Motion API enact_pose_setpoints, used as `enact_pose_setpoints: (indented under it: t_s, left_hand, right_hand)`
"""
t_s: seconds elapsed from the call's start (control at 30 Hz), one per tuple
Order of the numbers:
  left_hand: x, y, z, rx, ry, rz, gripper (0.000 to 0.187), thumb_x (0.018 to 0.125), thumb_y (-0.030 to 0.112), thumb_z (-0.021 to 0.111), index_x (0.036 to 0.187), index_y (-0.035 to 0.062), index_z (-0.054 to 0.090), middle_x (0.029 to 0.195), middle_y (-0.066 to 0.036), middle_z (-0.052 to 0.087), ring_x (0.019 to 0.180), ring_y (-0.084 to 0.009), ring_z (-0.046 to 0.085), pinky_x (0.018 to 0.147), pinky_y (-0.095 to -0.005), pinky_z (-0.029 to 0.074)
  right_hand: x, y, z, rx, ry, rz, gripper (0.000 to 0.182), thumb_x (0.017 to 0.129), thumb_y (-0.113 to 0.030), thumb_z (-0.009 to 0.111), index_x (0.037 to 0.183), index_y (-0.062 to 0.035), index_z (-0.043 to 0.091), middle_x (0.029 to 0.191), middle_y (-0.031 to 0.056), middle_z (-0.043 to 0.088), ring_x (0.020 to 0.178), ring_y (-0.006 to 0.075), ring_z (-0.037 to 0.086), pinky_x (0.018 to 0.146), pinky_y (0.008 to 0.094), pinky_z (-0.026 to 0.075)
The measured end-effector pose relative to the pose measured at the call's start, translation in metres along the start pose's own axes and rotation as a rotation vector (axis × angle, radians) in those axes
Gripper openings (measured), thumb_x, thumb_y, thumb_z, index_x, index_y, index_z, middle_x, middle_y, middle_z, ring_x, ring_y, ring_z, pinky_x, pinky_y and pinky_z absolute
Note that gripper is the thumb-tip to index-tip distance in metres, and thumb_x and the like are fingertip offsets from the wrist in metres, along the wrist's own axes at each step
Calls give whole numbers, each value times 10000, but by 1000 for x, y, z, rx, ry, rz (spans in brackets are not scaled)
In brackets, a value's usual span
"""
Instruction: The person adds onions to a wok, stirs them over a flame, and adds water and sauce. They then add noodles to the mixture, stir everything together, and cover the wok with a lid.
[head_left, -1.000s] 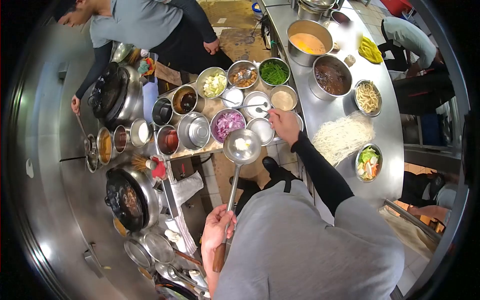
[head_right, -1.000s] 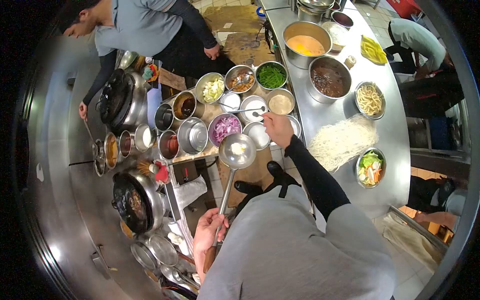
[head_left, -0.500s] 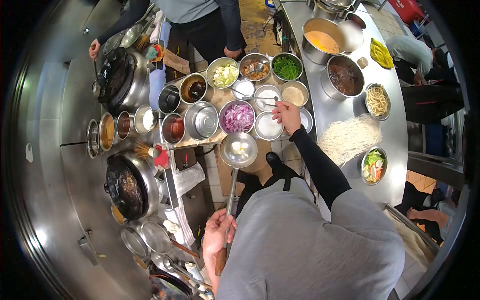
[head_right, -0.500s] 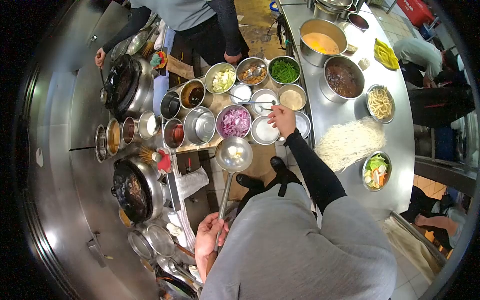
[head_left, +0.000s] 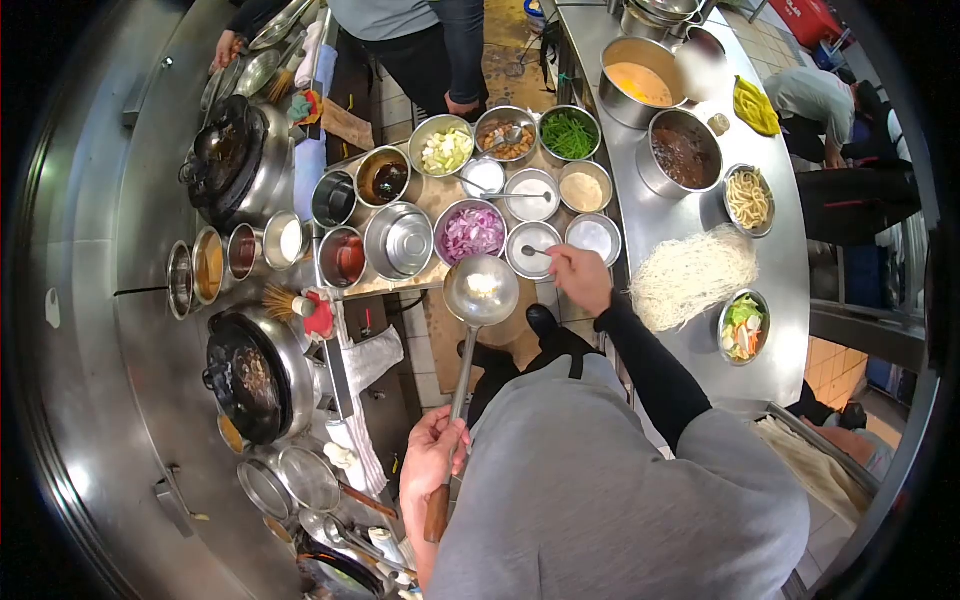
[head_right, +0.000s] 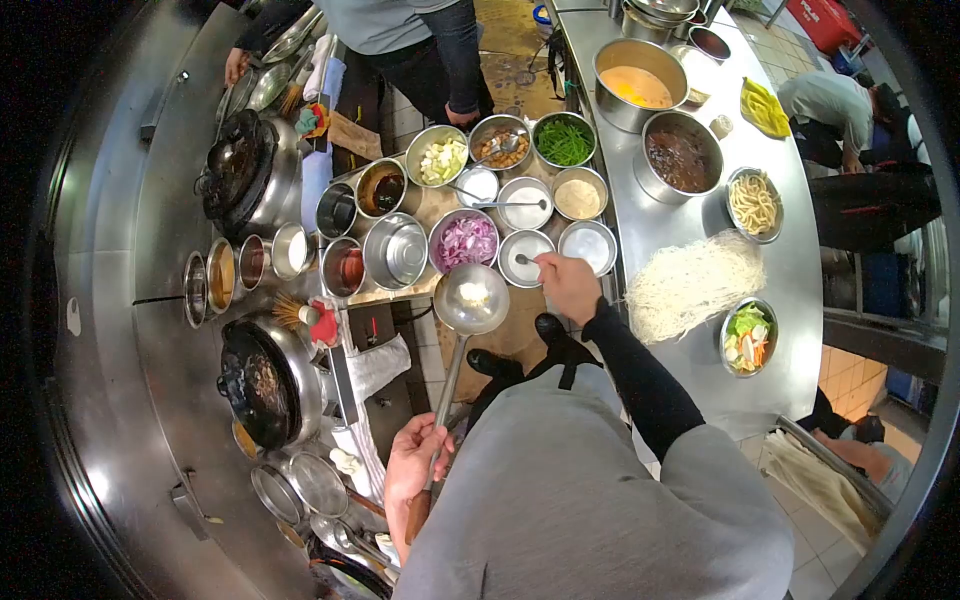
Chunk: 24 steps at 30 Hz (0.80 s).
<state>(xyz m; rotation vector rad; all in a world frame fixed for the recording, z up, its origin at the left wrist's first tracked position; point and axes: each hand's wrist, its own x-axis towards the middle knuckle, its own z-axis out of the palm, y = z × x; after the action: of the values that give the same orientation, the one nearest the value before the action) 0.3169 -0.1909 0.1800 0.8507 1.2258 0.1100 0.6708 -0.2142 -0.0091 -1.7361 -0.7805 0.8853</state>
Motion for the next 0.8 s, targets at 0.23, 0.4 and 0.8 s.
enact_pose_setpoints:
  t_s: [0.23, 0.4, 0.8]
  left_hand:
    - [-11, -1, -2, 21, 63, -9, 281, 1044, 65, 555, 1285, -73, 511, 782, -69, 621, 499, -89, 474, 431, -249, 394]
    - [-15, -1, -3, 8, 82, -11, 282, 1045, 71, 560, 1280, -75, 509, 777, -68, 622, 494, -89, 475, 427, -248, 391]
    - [-7, 25, -17, 128, 82, 12, 284, 1034, 63, 570, 1265, -88, 499, 769, -72, 620, 496, -89, 478, 426, -253, 381]
  right_hand:
    - [0, 31, 26, -192, 1, -91, 248, 993, -179, 546, 1065, -16, 718, 767, 173, 716, 732, 365, 707, 692, 449, 542]
    - [-5, 27, 14, -103, -45, 52, 245, 984, -152, 549, 1081, -5, 719, 769, 166, 716, 709, 348, 704, 683, 425, 540]
    - [-2, 61, 14, 433, -9, 378, 288, 1028, -194, 541, 1135, 37, 675, 792, 98, 706, 558, 153, 665, 457, 269, 474]
